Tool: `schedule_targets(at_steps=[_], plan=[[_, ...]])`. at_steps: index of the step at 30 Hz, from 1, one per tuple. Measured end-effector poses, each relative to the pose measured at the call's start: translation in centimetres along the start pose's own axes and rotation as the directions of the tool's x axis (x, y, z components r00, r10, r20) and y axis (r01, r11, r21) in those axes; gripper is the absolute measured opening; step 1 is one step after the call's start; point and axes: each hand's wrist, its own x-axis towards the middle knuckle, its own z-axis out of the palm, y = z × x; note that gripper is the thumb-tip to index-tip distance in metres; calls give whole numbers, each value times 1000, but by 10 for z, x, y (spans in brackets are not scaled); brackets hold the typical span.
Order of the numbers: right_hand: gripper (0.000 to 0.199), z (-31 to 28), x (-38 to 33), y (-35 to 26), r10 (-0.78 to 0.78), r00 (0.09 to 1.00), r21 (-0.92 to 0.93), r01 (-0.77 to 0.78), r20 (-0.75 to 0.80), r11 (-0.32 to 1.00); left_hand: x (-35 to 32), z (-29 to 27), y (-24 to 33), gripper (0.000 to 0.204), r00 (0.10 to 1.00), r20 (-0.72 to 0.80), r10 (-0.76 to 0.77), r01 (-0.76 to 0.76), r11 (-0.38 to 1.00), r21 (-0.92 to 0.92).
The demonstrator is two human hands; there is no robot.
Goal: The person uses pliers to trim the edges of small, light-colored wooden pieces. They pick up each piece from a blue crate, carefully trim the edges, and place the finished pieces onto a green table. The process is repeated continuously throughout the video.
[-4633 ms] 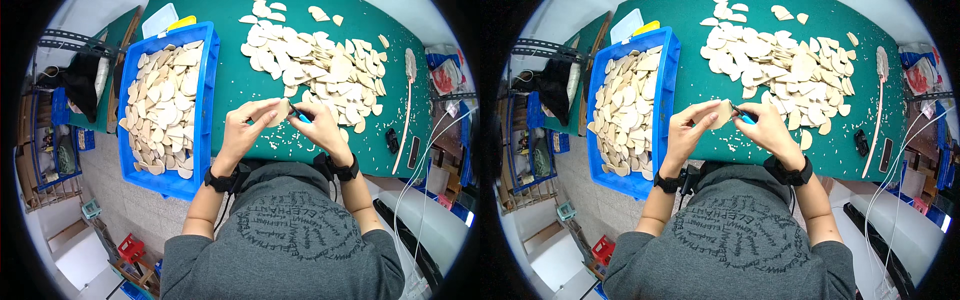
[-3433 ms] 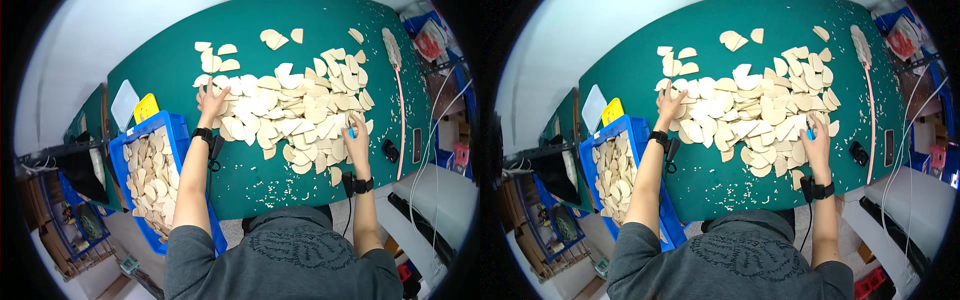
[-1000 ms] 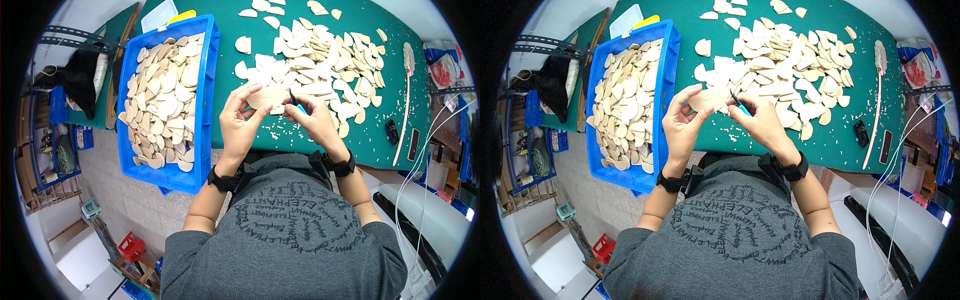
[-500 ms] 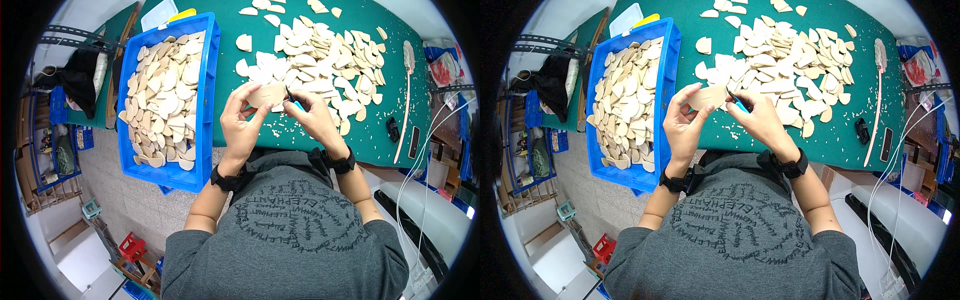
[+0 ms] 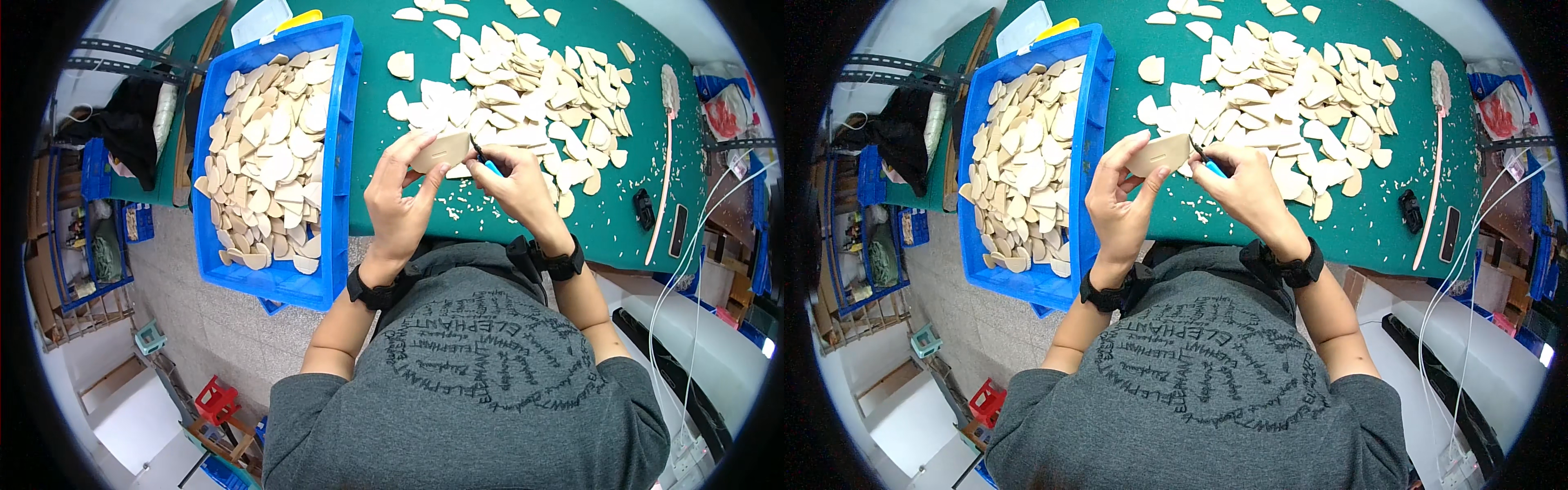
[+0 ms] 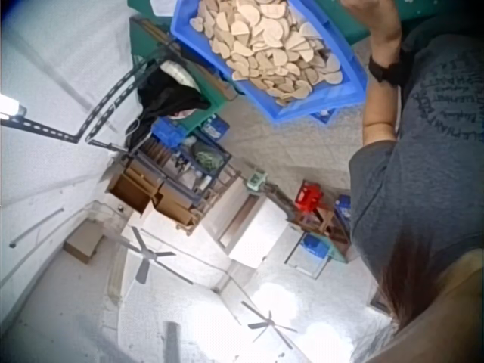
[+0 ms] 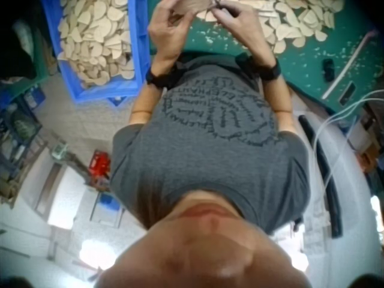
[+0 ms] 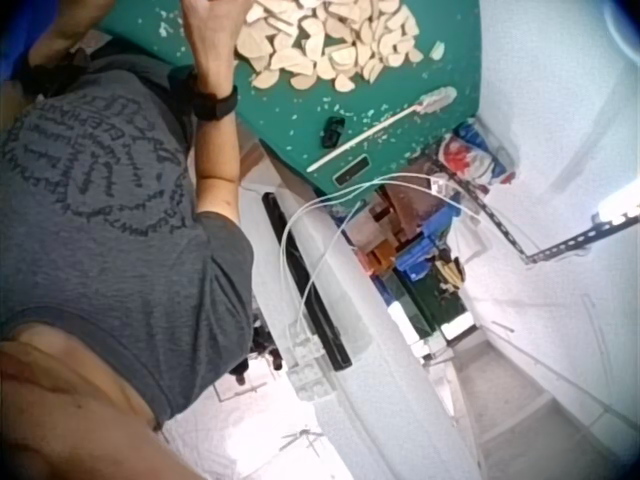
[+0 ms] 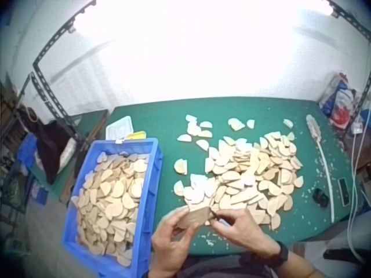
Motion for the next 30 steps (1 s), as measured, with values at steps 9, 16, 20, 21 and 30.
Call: schedule_targets(at_steps=[9, 16, 20, 21, 30], plan=[[19, 1, 2, 6, -2, 1000, 0, 2, -8, 1000, 0, 2, -3, 35, 999, -4, -37, 37, 997, -67], [20, 2, 7, -1, 65, 998, 50, -65, -2, 997, -4, -5, -12, 45, 982, 19, -190, 189, 954, -235], [20, -14, 11, 8, 82, 996, 222, -85, 24, 971, 11, -49, -26, 45, 943, -207, -260, 222, 957, -188], [20, -18, 12, 13, 50, 999, 259, -50, 7, 965, 18, -68, -29, 47, 911, -287, -297, 254, 951, -178], [32, -45, 10, 44, 384, 917, 270, -399, 109, 876, 20, 11, -150, 56, 959, 251, -129, -52, 793, 607]])
